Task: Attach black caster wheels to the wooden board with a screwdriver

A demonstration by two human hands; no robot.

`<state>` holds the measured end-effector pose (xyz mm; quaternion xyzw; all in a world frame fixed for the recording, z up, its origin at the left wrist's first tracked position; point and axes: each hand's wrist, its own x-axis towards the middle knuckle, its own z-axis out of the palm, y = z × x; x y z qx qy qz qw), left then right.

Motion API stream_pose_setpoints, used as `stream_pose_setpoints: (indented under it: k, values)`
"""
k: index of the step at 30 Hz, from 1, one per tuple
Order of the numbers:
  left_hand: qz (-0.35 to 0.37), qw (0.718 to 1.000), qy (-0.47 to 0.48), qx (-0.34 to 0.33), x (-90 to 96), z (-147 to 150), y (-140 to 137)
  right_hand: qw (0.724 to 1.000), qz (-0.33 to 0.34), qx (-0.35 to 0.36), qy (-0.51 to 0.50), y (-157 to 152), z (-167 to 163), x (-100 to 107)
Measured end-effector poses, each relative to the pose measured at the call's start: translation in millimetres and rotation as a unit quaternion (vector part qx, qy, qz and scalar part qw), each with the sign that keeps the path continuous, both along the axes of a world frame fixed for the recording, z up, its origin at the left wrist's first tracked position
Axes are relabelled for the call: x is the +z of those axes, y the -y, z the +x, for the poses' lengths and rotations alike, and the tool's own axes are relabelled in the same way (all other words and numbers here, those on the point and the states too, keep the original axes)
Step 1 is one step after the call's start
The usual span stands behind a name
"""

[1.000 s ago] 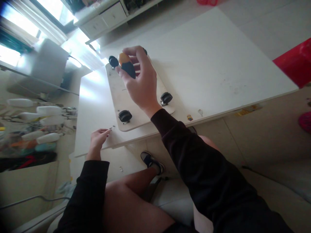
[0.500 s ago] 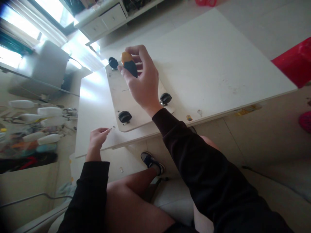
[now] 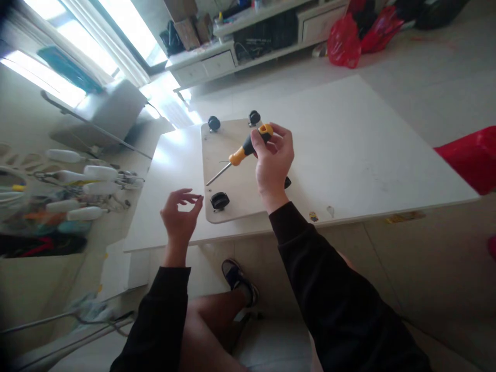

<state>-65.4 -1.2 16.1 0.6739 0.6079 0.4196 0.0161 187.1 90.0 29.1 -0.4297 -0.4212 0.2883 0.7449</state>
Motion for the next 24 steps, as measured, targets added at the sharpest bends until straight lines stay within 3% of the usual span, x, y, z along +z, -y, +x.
stream_pose_setpoints:
  k: [7,24]
  values:
    - [0.010,0.999,-0.011,-0.032,3.2,5.9,4.4,0.995,-0.036,0.038,-0.081,9.3,-5.5,5.6]
    - [0.000,0.999,-0.024,-0.037,1.9,4.6,6.8,0.993,-0.038,0.055,-0.099,15.7,-17.5,12.0]
